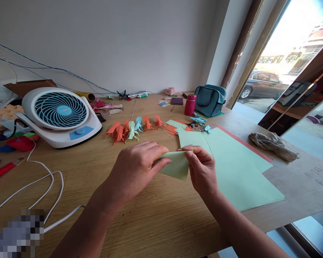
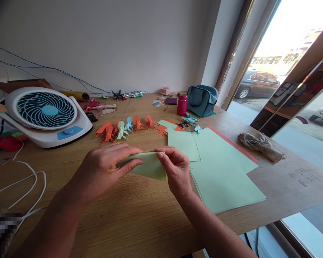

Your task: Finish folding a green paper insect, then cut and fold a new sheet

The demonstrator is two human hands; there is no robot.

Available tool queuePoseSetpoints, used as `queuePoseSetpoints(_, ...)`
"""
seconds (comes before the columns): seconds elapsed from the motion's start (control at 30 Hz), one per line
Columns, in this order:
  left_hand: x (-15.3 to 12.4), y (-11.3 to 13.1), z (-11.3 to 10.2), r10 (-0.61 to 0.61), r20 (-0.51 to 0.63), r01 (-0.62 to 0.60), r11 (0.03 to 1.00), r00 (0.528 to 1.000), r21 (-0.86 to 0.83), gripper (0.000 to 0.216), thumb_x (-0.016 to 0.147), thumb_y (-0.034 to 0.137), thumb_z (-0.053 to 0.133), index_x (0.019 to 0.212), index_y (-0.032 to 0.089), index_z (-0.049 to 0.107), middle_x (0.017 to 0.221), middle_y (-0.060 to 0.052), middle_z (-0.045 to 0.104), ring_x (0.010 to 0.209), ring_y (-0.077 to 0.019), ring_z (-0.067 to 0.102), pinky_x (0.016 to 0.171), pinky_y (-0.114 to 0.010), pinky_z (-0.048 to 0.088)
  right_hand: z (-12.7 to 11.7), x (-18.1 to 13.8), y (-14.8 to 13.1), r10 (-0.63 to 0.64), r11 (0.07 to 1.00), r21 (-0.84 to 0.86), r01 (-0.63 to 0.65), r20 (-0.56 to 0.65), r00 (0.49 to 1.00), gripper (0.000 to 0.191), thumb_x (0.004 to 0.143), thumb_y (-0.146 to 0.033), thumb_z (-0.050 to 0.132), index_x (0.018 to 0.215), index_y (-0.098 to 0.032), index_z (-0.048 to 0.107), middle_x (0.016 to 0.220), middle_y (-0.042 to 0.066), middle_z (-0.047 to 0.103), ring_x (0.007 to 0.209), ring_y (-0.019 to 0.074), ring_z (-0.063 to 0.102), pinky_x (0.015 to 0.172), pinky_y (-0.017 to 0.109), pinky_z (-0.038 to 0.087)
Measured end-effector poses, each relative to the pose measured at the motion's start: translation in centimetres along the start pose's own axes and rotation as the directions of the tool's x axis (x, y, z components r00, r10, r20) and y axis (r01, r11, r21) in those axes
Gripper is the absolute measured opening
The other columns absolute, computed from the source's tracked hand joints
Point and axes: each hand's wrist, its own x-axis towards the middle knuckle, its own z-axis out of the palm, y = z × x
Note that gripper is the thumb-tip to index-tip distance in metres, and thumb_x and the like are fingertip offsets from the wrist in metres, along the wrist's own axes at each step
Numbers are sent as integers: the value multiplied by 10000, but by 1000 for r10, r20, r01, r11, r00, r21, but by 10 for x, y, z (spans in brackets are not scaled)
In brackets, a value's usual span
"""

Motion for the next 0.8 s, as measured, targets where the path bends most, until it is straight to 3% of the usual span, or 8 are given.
queuePoseSetpoints(0.53, 2, 5, 4, 64, -34, -65, 998, 997, -17, 103, 929, 254, 620, 961, 188, 693, 860, -28, 715, 806, -169, 631, 741, -290, 477, 3, -1, 0, -95, 994, -50, 96, 28, 995, 80, 822, -346, 756, 778, -279, 757, 831, 31, 728, 840, 208, 642, 750, 353, 523)
queuePoseSetpoints(0.8, 1, 7, 3, 35, -37, -36, 999, 999, -25, 100, 930, 245, 612, 898, 188, 688, 801, -20, 694, 767, -161, 612, 698, -279, 458, 2, -2, 0, -118, 991, -51, 121, 61, 991, 63, 832, -328, 749, 789, -282, 751, 825, 29, 722, 830, 211, 647, 751, 371, 524)
